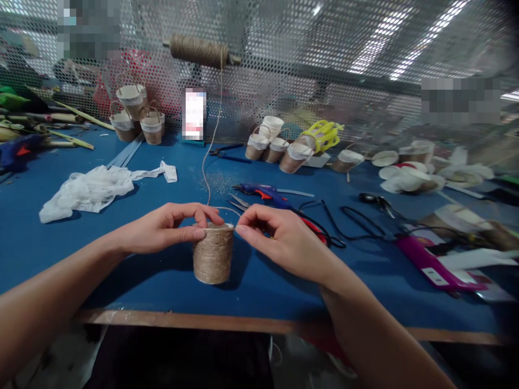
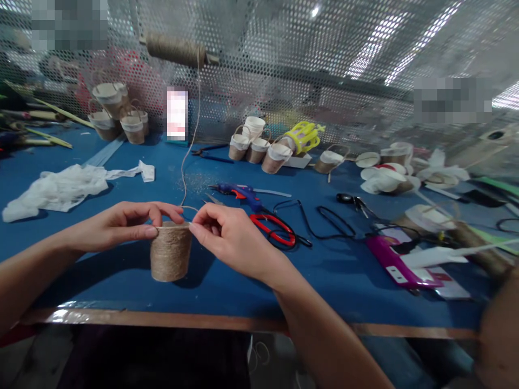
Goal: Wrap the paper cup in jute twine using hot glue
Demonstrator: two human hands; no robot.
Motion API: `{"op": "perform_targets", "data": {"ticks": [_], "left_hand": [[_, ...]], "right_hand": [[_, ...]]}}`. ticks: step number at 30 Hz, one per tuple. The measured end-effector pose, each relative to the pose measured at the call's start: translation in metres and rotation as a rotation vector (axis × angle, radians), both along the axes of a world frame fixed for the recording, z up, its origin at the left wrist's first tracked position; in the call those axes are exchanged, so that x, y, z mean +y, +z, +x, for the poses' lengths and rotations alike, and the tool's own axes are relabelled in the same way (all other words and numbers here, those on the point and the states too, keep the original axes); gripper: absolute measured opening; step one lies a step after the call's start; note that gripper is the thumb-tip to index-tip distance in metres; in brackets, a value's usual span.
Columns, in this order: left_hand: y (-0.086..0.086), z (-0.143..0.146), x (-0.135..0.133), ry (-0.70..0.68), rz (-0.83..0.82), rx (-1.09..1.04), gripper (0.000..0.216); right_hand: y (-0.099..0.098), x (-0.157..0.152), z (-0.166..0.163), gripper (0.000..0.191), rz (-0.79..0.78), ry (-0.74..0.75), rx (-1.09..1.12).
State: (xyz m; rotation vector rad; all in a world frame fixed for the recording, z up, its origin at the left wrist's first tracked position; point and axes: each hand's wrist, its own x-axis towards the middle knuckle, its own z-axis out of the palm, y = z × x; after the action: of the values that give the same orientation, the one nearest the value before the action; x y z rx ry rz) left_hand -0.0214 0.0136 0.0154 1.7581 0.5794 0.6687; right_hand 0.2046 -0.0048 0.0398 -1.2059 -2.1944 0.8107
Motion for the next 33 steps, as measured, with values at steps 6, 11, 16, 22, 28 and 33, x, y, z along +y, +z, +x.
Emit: {"op": "perform_targets", "data": {"ticks": [6, 11, 16, 22, 28, 33], "left_hand": [[-0.0002, -0.0008, 0.0001, -0.014, -0.028, -0.022, 0.009], [0.0014, -0.0011, 0.0006, -0.027, -0.046, -0.020, 0.011], [0.0036, -0.0012, 0.0000, -0.029, -0.069, -0.026, 0.012], [0.0037, -0.0016, -0.0002, -0.029, -0.066, -0.014, 0.013], [0.0025, -0.0021, 0.0006, 0.003, -0.001, 0.042, 0.008], [0.0025, 0.0004, -0.0002, 0.002, 0.057, 0.029, 0.007]], "right_hand": [[-0.0050, 0.0002, 0.0007, 0.012, -0.106, 0.025, 0.106], [-0.0058, 0.0009, 0.0024, 0.020, -0.110, 0.051, 0.097], [-0.0044, 0.0006, 0.0034, 0.019, -0.110, 0.055, 0.121], [-0.0037, -0.0004, 0.0022, 0.017, -0.163, 0.089, 0.135], [-0.0029, -0.0011, 0.0020, 0.012, -0.147, 0.098, 0.091], [-0.0018, -0.0035, 0.0004, 0.013, -0.089, 0.114, 0.044]]}}
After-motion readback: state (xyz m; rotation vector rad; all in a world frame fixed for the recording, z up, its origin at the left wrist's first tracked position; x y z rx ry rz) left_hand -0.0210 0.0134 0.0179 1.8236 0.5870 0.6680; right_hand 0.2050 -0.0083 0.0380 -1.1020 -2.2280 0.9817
